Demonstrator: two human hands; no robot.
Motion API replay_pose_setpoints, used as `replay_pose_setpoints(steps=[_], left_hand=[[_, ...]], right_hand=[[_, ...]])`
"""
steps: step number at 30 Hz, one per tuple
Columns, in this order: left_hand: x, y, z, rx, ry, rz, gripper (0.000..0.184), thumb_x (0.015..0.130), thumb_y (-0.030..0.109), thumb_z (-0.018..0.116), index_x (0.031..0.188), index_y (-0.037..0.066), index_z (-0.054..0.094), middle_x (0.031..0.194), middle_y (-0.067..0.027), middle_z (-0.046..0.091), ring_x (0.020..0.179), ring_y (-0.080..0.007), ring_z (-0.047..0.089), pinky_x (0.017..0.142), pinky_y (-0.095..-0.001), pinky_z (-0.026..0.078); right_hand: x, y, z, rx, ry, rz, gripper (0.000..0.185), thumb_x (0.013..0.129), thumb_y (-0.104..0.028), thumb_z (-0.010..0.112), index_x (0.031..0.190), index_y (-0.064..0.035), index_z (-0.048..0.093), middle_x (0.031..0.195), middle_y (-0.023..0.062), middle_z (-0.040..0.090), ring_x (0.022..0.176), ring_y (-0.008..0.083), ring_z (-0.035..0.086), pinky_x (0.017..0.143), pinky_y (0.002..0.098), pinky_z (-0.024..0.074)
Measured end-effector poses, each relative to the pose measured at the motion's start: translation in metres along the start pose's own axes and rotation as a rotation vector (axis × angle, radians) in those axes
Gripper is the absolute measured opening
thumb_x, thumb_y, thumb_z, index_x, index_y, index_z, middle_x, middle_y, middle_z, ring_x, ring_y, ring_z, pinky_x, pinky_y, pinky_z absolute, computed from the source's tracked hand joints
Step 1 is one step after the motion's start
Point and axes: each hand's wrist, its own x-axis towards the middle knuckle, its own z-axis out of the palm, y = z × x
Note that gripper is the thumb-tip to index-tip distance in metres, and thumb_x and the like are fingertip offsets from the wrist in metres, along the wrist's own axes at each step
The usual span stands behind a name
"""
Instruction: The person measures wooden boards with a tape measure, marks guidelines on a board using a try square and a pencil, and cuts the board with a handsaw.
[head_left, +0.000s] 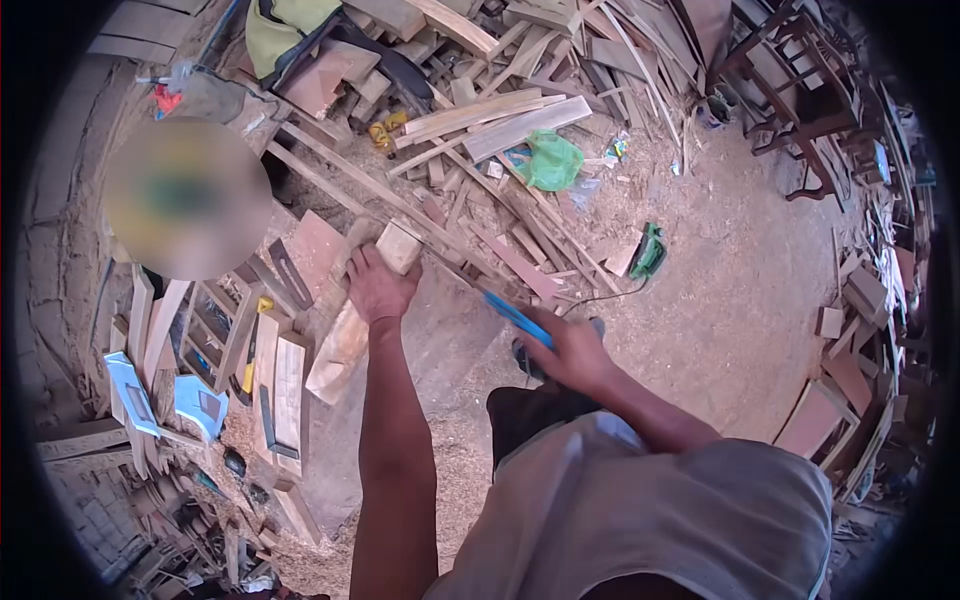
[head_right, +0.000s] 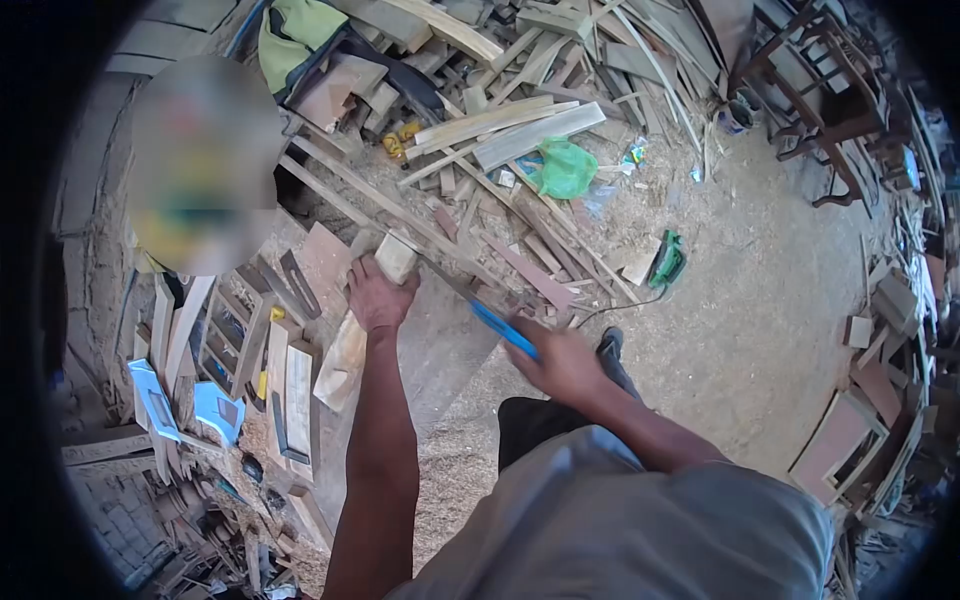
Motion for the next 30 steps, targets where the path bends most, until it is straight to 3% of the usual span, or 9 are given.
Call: replay_pose_setpoints(steps=[2,5,8,12,16,20,24,29,30], left_hand=[[-0.007,-0.001,0.003,-0.019,-0.010,0.000,0.087,0.075,0.058,0.093,0.135,0.003,0.059,0.132,-0.0175,0.063,0.129,-0.0411,0.061,0.111,-0.0566,0.051],[0.003,0.000,-0.003,-0.009,0.004,0.004,0.088,0.075,0.058,0.093,0.135,0.003,0.059,0.132,-0.0177,0.063,0.129,-0.0410,0.060,0.111,-0.0570,0.051],[-0.007,0.000,-0.004,-0.014,-0.033,-0.019,0.089,0.073,0.058,0.094,0.134,0.003,0.059,0.132,-0.0177,0.062,0.130,-0.0404,0.060,0.112,-0.0569,0.050],[-0.008,0.001,-0.004,0.003,-0.011,-0.017,0.086,0.075,0.057,0.094,0.133,0.004,0.059,0.133,-0.0174,0.063,0.130,-0.0402,0.060,0.110,-0.0563,0.052],[0.001,0.004,-0.008,-0.034,0.023,-0.025,0.085,0.076,0.056,0.093,0.135,0.005,0.060,0.135,-0.0166,0.062,0.130,-0.0394,0.061,0.108,-0.0554,0.053],[-0.003,0.000,-0.005,-0.052,0.039,-0.006,0.084,0.075,0.054,0.094,0.135,0.005,0.059,0.135,-0.0159,0.062,0.129,-0.0393,0.061,0.109,-0.0559,0.052],[-0.001,-0.002,-0.004,-0.066,0.026,-0.011,0.086,0.074,0.053,0.095,0.136,0.004,0.059,0.136,-0.0158,0.061,0.129,-0.0395,0.061,0.111,-0.0558,0.051],[-0.010,0.000,-0.001,-0.004,0.009,-0.023,0.084,0.076,0.054,0.093,0.135,0.005,0.059,0.135,-0.0155,0.062,0.128,-0.0398,0.061,0.110,-0.0555,0.051],[-0.002,0.000,-0.005,-0.018,0.016,-0.018,0.083,0.077,0.055,0.092,0.135,0.005,0.060,0.134,-0.0152,0.062,0.127,-0.0399,0.061,0.109,-0.0557,0.052]], right_hand=[[-0.064,0.013,-0.030,0.081,0.031,-0.005,0.044,0.106,-0.033,0.074,0.145,-0.0112,0.071,0.093,0.0224,0.081,0.083,0.0463,0.080,0.079,0.0582,0.0640],[-0.041,0.014,-0.021,-0.015,-0.051,0.053,0.046,0.106,-0.031,0.076,0.147,-0.0098,0.071,0.099,0.0214,0.082,0.085,0.0438,0.081,0.078,0.0511,0.0658],[0.068,0.058,0.067,-0.118,0.024,-0.062,0.044,0.104,-0.028,0.077,0.145,-0.0106,0.072,0.102,0.0237,0.081,0.088,0.0457,0.080,0.078,0.0520,0.0647],[0.073,0.089,0.102,-0.021,0.081,-0.162,0.048,0.104,-0.029,0.078,0.145,-0.0065,0.071,0.107,0.0266,0.080,0.091,0.0483,0.079,0.081,0.0522,0.0637],[0.040,0.048,0.053,0.001,0.070,-0.280,0.048,0.110,-0.025,0.071,0.152,-0.0030,0.066,0.109,0.0266,0.080,0.097,0.0458,0.082,0.083,0.0474,0.0631],[-0.057,-0.015,-0.047,0.144,-0.089,0.038,0.047,0.112,-0.026,0.067,0.152,-0.0015,0.065,0.101,0.0270,0.079,0.092,0.0440,0.083,0.081,0.0477,0.0634],[0.019,0.014,0.009,-0.085,-0.060,0.008,0.045,0.110,-0.025,0.070,0.149,-0.0019,0.068,0.099,0.0251,0.079,0.084,0.0436,0.081,0.077,0.0477,0.0635],[0.099,0.098,0.090,0.174,0.091,-0.331,0.045,0.109,-0.022,0.071,0.149,-0.0031,0.068,0.106,0.0268,0.079,0.080,0.0424,0.079,0.076,0.0459,0.0622],[0.092,0.091,0.092,0.157,0.074,-0.239,0.044,0.110,-0.023,0.069,0.149,-0.0033,0.068,0.107,0.0268,0.078,0.076,0.0371,0.077,0.074,0.0451,0.0613]])
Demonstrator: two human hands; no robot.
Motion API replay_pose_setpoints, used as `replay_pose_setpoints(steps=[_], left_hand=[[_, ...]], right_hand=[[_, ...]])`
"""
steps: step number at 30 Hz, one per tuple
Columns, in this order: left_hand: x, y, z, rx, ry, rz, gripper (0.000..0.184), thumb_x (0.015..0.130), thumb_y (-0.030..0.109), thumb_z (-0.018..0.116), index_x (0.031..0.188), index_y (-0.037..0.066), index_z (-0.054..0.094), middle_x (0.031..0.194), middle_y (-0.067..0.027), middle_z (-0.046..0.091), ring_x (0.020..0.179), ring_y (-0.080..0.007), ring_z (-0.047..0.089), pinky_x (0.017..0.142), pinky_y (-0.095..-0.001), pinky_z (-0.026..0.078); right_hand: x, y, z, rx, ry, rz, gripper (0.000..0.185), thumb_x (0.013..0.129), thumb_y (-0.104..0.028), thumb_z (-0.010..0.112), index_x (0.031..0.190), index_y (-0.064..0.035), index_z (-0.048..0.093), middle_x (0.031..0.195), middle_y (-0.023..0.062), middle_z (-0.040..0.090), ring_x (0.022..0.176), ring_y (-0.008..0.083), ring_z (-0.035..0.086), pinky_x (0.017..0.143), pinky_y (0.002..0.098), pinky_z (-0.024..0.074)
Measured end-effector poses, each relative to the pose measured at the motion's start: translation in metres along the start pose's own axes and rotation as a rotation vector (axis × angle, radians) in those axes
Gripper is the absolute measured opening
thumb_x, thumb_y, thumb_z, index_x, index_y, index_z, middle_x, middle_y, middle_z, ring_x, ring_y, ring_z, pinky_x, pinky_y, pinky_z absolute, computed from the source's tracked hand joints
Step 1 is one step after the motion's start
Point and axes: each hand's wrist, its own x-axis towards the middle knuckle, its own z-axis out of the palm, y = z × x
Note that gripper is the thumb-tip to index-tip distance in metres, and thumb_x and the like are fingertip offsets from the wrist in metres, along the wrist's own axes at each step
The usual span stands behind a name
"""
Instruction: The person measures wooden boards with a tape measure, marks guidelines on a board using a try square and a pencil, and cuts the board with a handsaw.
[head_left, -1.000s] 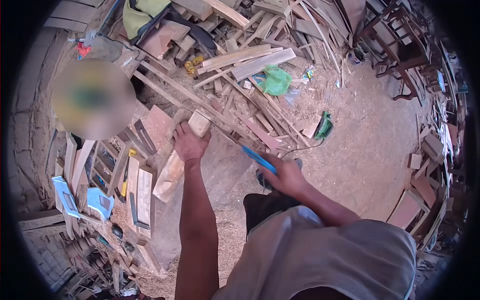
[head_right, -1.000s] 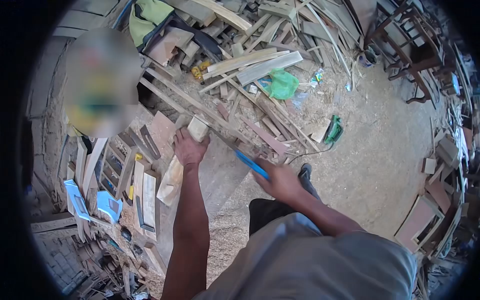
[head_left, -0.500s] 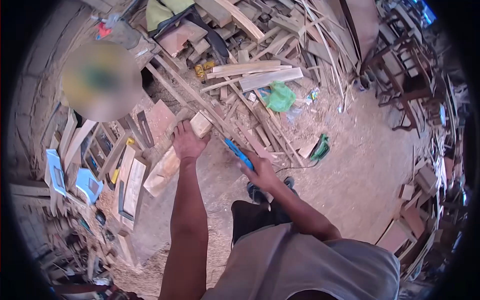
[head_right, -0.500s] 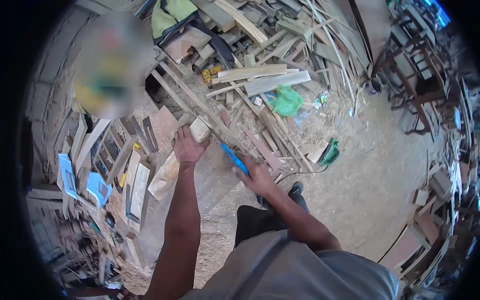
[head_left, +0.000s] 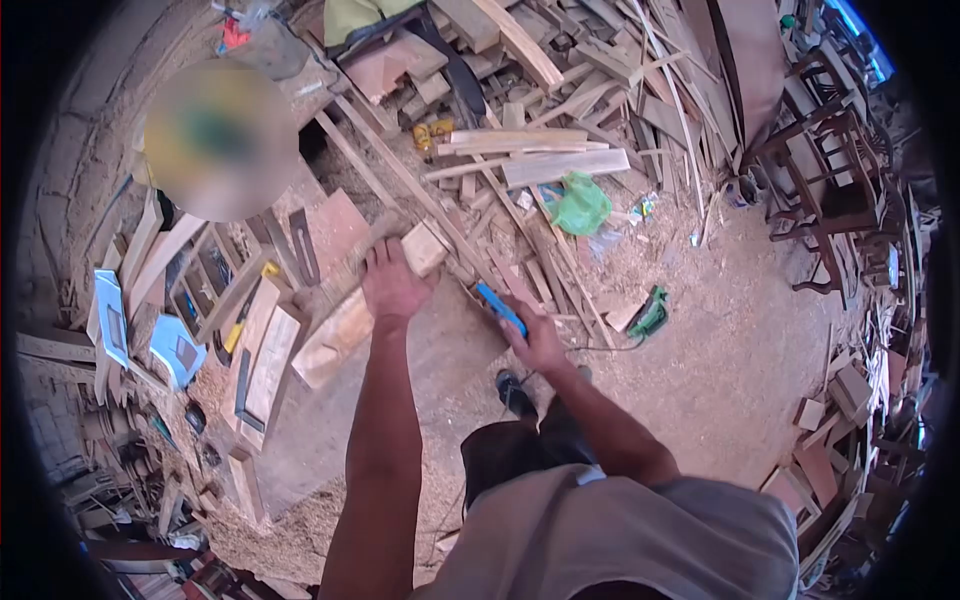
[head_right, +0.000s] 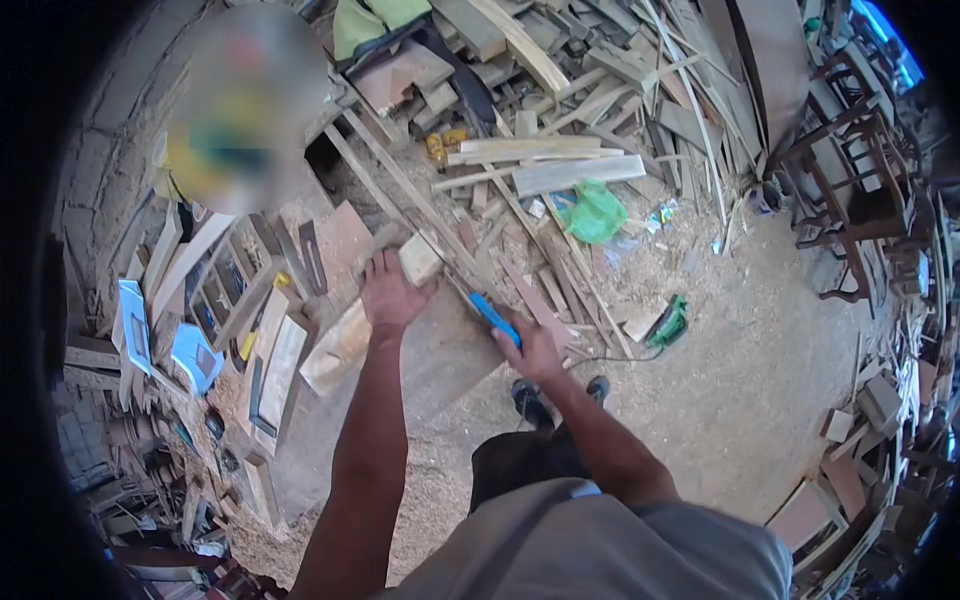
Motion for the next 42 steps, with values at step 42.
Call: replay_pose_setpoints(steps=[42], left_hand=[[0.003,-0.005,0.005,0.020,-0.052,0.008,0.084,0.075,0.063,0.091,0.129,0.005,0.061,0.131,-0.0160,0.063,0.127,-0.0386,0.061,0.111,-0.0566,0.048]], right_hand=[[-0.012,-0.095,-0.052,-0.212,-0.089,0.180,0.044,0.109,-0.035,0.072,0.142,-0.0059,0.074,0.090,0.0247,0.077,0.078,0.0440,0.078,0.073,0.0526,0.0616]])
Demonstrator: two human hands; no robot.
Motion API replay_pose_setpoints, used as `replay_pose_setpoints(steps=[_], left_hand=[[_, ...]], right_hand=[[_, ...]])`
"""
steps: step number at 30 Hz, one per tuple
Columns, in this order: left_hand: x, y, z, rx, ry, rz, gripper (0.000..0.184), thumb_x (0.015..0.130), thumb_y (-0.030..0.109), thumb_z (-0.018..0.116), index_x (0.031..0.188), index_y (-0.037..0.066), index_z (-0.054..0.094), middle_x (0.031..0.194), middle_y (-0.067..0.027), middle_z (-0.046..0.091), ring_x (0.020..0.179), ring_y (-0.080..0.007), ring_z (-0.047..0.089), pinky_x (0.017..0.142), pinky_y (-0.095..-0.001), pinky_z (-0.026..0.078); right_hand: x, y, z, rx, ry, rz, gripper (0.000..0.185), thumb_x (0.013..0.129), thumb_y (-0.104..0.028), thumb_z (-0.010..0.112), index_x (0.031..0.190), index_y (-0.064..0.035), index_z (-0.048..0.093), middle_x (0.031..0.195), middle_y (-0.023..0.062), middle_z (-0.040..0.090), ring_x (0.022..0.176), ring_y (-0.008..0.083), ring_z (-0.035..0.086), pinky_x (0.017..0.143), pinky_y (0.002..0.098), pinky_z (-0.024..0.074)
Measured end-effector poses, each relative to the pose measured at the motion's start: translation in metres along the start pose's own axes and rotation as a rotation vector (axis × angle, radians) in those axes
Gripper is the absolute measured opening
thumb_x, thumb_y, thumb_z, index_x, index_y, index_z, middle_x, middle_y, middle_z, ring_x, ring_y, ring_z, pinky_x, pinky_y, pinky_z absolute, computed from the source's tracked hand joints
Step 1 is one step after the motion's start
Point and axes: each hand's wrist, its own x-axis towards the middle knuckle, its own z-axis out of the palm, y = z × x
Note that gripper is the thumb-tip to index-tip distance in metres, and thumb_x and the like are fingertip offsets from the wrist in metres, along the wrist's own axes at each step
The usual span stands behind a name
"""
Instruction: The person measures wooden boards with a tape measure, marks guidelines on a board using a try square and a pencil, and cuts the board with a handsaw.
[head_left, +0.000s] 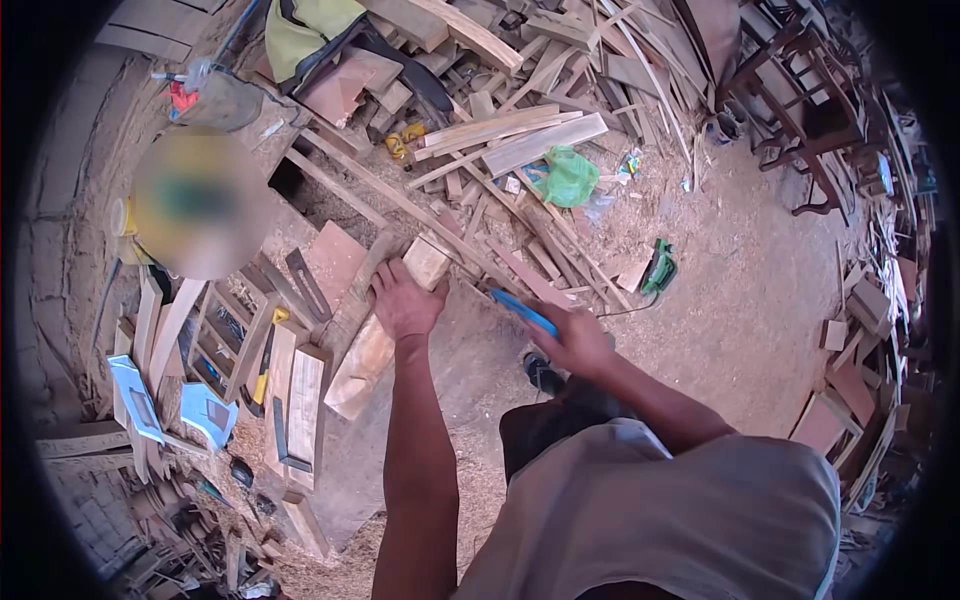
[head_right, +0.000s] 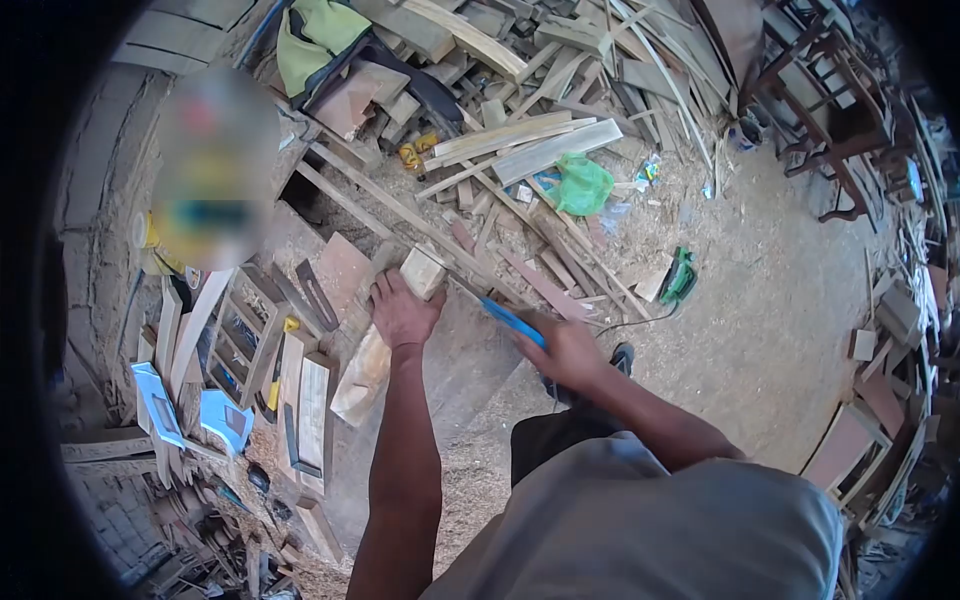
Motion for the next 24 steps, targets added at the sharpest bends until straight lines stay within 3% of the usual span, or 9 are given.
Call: replay_pose_setpoints(steps=[3,6,10,13,16,18,21,22,24], left_hand=[[0.002,0.004,-0.002,-0.015,0.011,-0.002,0.080,0.075,0.056,0.093,0.128,0.006,0.060,0.132,-0.0163,0.062,0.129,-0.0399,0.060,0.110,-0.0561,0.050],[0.000,0.004,-0.002,-0.035,0.015,-0.010,0.085,0.074,0.058,0.093,0.132,0.005,0.060,0.132,-0.0161,0.063,0.129,-0.0404,0.061,0.111,-0.0558,0.051],[-0.001,0.001,-0.003,-0.012,-0.012,0.000,0.087,0.074,0.058,0.094,0.135,0.005,0.059,0.133,-0.0159,0.063,0.129,-0.0401,0.061,0.112,-0.0557,0.050],[0.002,0.003,-0.005,0.011,-0.010,-0.001,0.089,0.073,0.058,0.094,0.136,0.005,0.059,0.133,-0.0162,0.062,0.129,-0.0399,0.060,0.113,-0.0556,0.049],[0.000,0.003,-0.003,0.014,0.001,-0.002,0.090,0.073,0.058,0.094,0.136,0.004,0.058,0.134,-0.0168,0.063,0.129,-0.0401,0.060,0.114,-0.0555,0.049],[0.002,0.005,-0.006,0.009,-0.015,0.002,0.089,0.073,0.058,0.093,0.135,0.004,0.059,0.135,-0.0177,0.063,0.128,-0.0409,0.060,0.114,-0.0551,0.048],[0.000,0.003,0.003,0.019,0.062,0.036,0.088,0.074,0.058,0.093,0.134,0.003,0.059,0.134,-0.0184,0.063,0.128,-0.0418,0.061,0.114,-0.0552,0.049],[0.002,0.006,-0.002,0.013,0.025,0.005,0.089,0.074,0.058,0.092,0.135,0.002,0.060,0.133,-0.0194,0.064,0.129,-0.0430,0.061,0.113,-0.0558,0.049],[0.000,0.001,-0.006,0.020,-0.001,0.027,0.089,0.075,0.058,0.092,0.136,0.002,0.060,0.133,-0.0198,0.064,0.130,-0.0433,0.061,0.114,-0.0563,0.049]], right_hand=[[0.070,-0.006,0.040,0.037,0.090,-0.102,0.044,0.107,-0.036,0.072,0.141,-0.0071,0.074,0.088,0.0238,0.076,0.076,0.0457,0.075,0.073,0.0554,0.0590],[0.042,-0.005,0.023,0.004,0.063,-0.088,0.044,0.107,-0.035,0.072,0.141,-0.0073,0.075,0.086,0.0229,0.076,0.078,0.0458,0.076,0.074,0.0543,0.0601],[-0.080,-0.006,-0.052,0.100,0.004,0.023,0.044,0.108,-0.034,0.071,0.144,-0.0100,0.074,0.082,0.0191,0.077,0.071,0.0448,0.076,0.071,0.0515,0.0623],[-0.088,0.001,-0.050,0.019,0.010,-0.018,0.045,0.108,-0.036,0.071,0.146,-0.0105,0.073,0.082,0.0180,0.078,0.068,0.0434,0.076,0.069,0.0511,0.0627],[-0.023,0.011,-0.010,0.022,0.000,0.040,0.048,0.108,-0.046,0.072,0.137,-0.0080,0.076,0.084,0.0233,0.078,0.076,0.0442,0.078,0.072,0.0563,0.0629],[0.033,0.031,0.041,-0.004,0.068,-0.072,0.045,0.109,-0.051,0.068,0.127,-0.0107,0.078,0.083,0.0244,0.076,0.077,0.0476,0.076,0.072,0.0597,0.0608],[0.089,0.024,0.067,0.058,0.116,-0.027,0.047,0.110,-0.056,0.063,0.119,-0.0114,0.078,0.082,0.0255,0.075,0.078,0.0506,0.075,0.071,0.0624,0.0583],[0.095,0.023,0.057,0.065,0.133,-0.037,0.047,0.110,-0.056,0.063,0.119,-0.0114,0.078,0.082,0.0255,0.075,0.078,0.0506,0.075,0.071,0.0624,0.0583],[0.053,0.025,0.037,0.028,-0.029,0.019,0.044,0.107,-0.038,0.072,0.140,-0.0090,0.074,0.088,0.0246,0.077,0.082,0.0469,0.077,0.075,0.0546,0.0617]])
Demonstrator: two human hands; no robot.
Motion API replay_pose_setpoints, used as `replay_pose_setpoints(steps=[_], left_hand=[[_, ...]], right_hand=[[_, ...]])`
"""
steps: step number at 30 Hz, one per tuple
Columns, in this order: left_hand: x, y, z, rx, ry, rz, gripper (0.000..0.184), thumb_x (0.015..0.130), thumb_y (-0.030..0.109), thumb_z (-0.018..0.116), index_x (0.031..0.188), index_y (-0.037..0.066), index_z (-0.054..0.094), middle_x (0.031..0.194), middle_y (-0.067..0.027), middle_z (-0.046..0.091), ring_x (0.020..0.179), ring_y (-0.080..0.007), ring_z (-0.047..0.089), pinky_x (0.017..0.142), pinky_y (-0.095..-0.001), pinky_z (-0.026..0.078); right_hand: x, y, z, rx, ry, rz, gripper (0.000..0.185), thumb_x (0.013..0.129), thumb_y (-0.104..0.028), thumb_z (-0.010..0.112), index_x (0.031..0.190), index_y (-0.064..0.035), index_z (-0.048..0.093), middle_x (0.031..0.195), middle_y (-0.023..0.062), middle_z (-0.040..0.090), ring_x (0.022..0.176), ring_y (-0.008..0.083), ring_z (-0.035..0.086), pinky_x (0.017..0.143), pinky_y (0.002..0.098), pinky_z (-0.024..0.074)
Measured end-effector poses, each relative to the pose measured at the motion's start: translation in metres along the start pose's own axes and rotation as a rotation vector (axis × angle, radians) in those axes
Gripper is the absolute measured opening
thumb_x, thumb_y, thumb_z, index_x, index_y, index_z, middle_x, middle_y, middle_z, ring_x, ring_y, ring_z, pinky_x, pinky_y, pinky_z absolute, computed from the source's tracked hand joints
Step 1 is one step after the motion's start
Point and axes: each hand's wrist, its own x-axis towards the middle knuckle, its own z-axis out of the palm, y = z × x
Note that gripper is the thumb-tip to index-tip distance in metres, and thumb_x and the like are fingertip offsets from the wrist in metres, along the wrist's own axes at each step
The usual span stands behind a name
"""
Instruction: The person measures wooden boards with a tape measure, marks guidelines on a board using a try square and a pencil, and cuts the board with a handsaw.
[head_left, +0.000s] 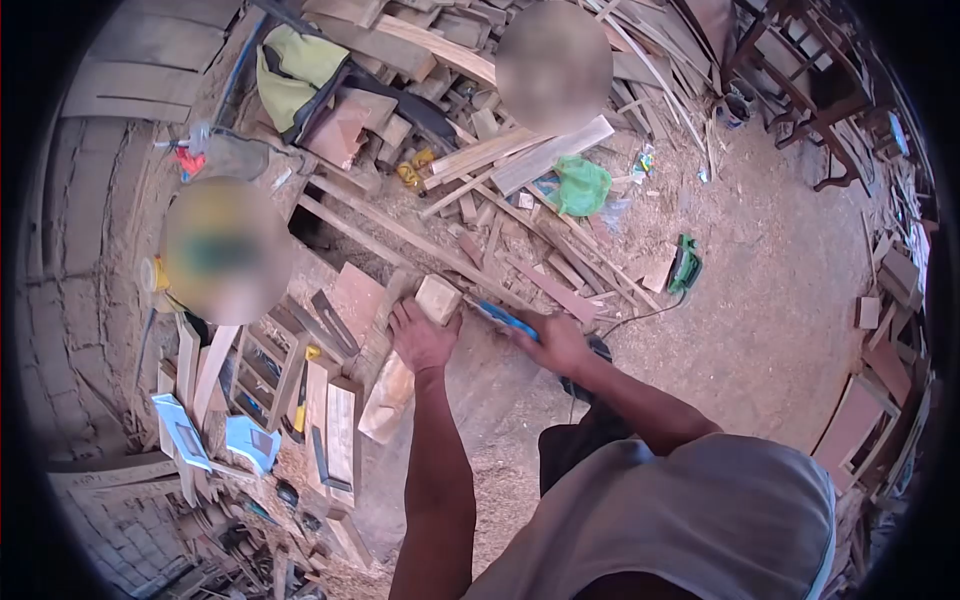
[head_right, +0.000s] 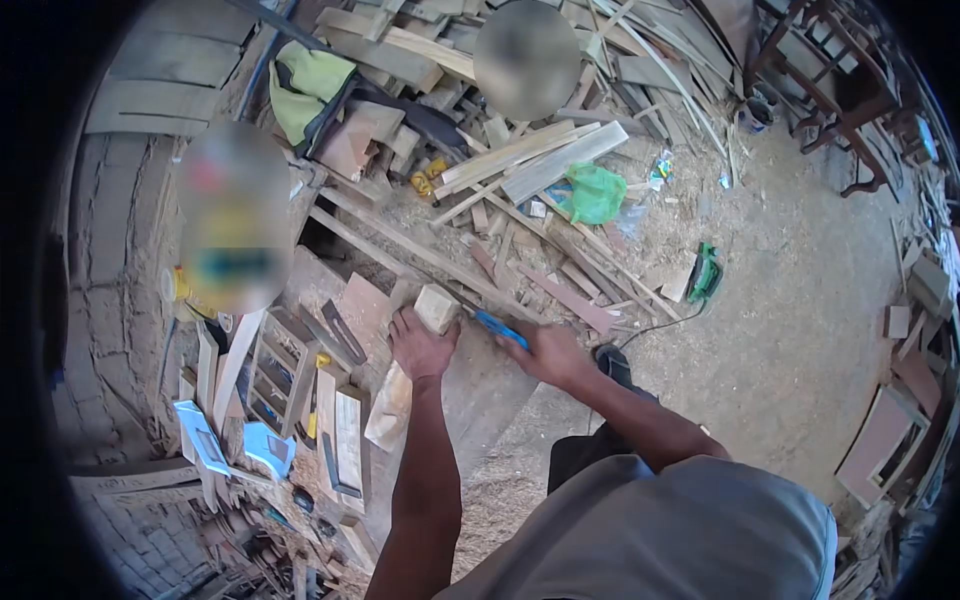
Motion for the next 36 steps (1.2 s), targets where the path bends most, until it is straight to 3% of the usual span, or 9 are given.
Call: replay_pose_setpoints(steps=[6,9,14,22,24,27,29,32,36], left_hand=[[-0.003,-0.011,0.018,-0.113,0.042,0.014,0.094,0.078,0.058,0.092,0.146,0.001,0.059,0.145,-0.0220,0.063,0.138,-0.0429,0.059,0.120,-0.0565,0.046],[-0.012,0.003,-0.017,-0.118,-0.073,-0.157,0.103,0.080,0.060,0.091,0.154,0.001,0.054,0.161,-0.0224,0.056,0.152,-0.0416,0.050,0.128,-0.0582,0.040],[-0.055,-0.007,0.017,-0.169,0.009,-0.098,0.124,0.075,0.066,0.092,0.171,0.006,0.041,0.178,-0.0189,0.038,0.170,-0.0446,0.025,0.140,-0.0649,0.015],[-0.156,-0.077,-0.005,-0.321,0.286,-0.215,0.121,0.077,0.066,0.092,0.171,0.007,0.044,0.176,-0.0292,0.037,0.168,-0.0520,0.027,0.138,-0.0682,0.020],[-0.191,-0.091,-0.009,-0.579,0.608,-0.483,0.105,0.092,0.068,0.084,0.169,0.005,0.048,0.173,-0.0278,0.045,0.164,-0.0494,0.038,0.136,-0.0650,0.028],[-0.269,-0.114,-0.046,-1.876,0.459,-0.821,0.094,0.107,0.077,0.058,0.173,0.012,0.047,0.168,-0.0175,0.055,0.153,-0.0343,0.051,0.129,-0.0543,0.038],[-0.347,-0.119,-0.115,-2.476,0.364,-0.740,0.096,0.108,0.086,0.042,0.174,0.017,0.047,0.166,-0.0109,0.060,0.144,-0.0276,0.059,0.123,-0.0493,0.043],[-0.406,-0.138,-0.171,-2.695,0.521,-0.484,0.101,0.106,0.092,0.035,0.174,0.019,0.048,0.153,-0.0068,0.068,0.133,-0.0266,0.064,0.117,-0.0473,0.046],[-0.479,-0.192,-0.197,-2.592,0.824,-0.491,0.088,0.111,0.085,0.036,0.172,0.024,0.049,0.147,-0.0066,0.071,0.131,-0.0244,0.066,0.118,-0.0455,0.048]], right_hand=[[-0.125,-0.025,-0.118,0.181,0.074,-0.106,0.045,0.108,-0.022,0.074,0.146,0.0002,0.071,0.110,0.0143,0.084,0.077,0.0138,0.069,0.073,0.0356,0.0580],[-0.128,-0.007,-0.125,0.165,0.138,-0.120,0.035,0.112,-0.020,0.069,0.139,0.0017,0.075,0.098,0.0027,0.077,0.076,0.0079,0.059,0.067,0.0289,0.0493],[-0.158,-0.051,-0.163,0.210,0.089,-0.142,0.039,0.114,-0.030,0.067,0.134,0.0030,0.076,0.082,-0.0006,0.067,0.068,0.0065,0.054,0.061,0.0287,0.0435],[-0.182,-0.086,-0.120,0.575,-0.097,-0.122,0.043,0.116,-0.045,0.067,0.101,-0.0047,0.068,0.067,-0.0013,0.053,0.058,0.0100,0.052,0.059,0.0310,0.0473],[-0.186,-0.095,-0.091,0.884,-0.233,0.068,0.044,0.115,-0.051,0.066,0.095,-0.0135,0.057,0.065,-0.0008,0.049,0.054,0.0157,0.051,0.059,0.0371,0.0512],[-0.192,-0.118,-0.031,1.063,-0.503,0.342,0.042,0.116,-0.059,0.061,0.109,-0.0170,0.058,0.066,-0.0018,0.049,0.056,0.0161,0.052,0.064,0.0382,0.0510],[-0.196,-0.143,0.023,1.120,-0.777,0.507,0.047,0.115,-0.064,0.058,0.111,-0.0169,0.060,0.066,-0.0034,0.049,0.055,0.0144,0.051,0.068,0.0368,0.0503],[-0.203,-0.163,0.120,1.136,-1.153,0.763,0.052,0.115,-0.068,0.053,0.104,-0.0199,0.068,0.065,-0.0068,0.047,0.054,0.0097,0.047,0.066,0.0327,0.0493],[-0.221,-0.201,0.223,1.033,-1.519,1.030,0.053,0.115,-0.068,0.054,0.115,-0.0188,0.075,0.071,-0.0057,0.055,0.056,0.0090,0.051,0.063,0.0299,0.0496]])
